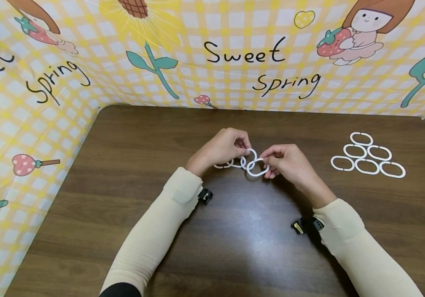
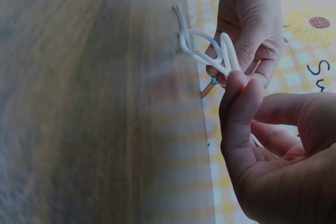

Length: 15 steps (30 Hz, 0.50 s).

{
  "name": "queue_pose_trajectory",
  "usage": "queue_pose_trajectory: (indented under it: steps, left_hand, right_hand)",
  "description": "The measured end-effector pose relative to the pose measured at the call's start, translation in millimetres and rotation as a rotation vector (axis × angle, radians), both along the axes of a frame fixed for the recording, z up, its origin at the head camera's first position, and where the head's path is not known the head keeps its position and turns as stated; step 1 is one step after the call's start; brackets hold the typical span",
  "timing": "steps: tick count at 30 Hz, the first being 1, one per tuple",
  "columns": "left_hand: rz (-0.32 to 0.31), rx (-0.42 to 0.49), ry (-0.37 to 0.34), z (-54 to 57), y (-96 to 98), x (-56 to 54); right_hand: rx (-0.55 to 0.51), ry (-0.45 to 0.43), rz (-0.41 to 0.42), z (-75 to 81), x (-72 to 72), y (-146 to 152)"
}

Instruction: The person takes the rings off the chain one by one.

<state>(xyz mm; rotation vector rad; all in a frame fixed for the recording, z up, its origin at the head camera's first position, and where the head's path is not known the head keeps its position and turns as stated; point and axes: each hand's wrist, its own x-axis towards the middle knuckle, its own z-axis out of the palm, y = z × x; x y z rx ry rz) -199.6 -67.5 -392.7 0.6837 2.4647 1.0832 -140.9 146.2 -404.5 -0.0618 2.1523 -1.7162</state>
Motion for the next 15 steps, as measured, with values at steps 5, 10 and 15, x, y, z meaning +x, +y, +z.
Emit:
queue_pose_trajectory:
  steps: [5,10,15]
  left_hand:
    - [0.006,-0.002,0.003,0.6,0.4,0.0]
    - [0.008,0.000,0.008,0.5,0.6,-0.4]
    - [0.013,0.003,0.013,0.3,0.6,-0.5]
  right_hand:
    - [0.001,0.012,0.006,0.7,1.3,0.2]
    - [0.003,0.020,0.008,1.1,2.2,0.0]
    - [0.001,0.017,0.013,1.4,2.9,-0.8]
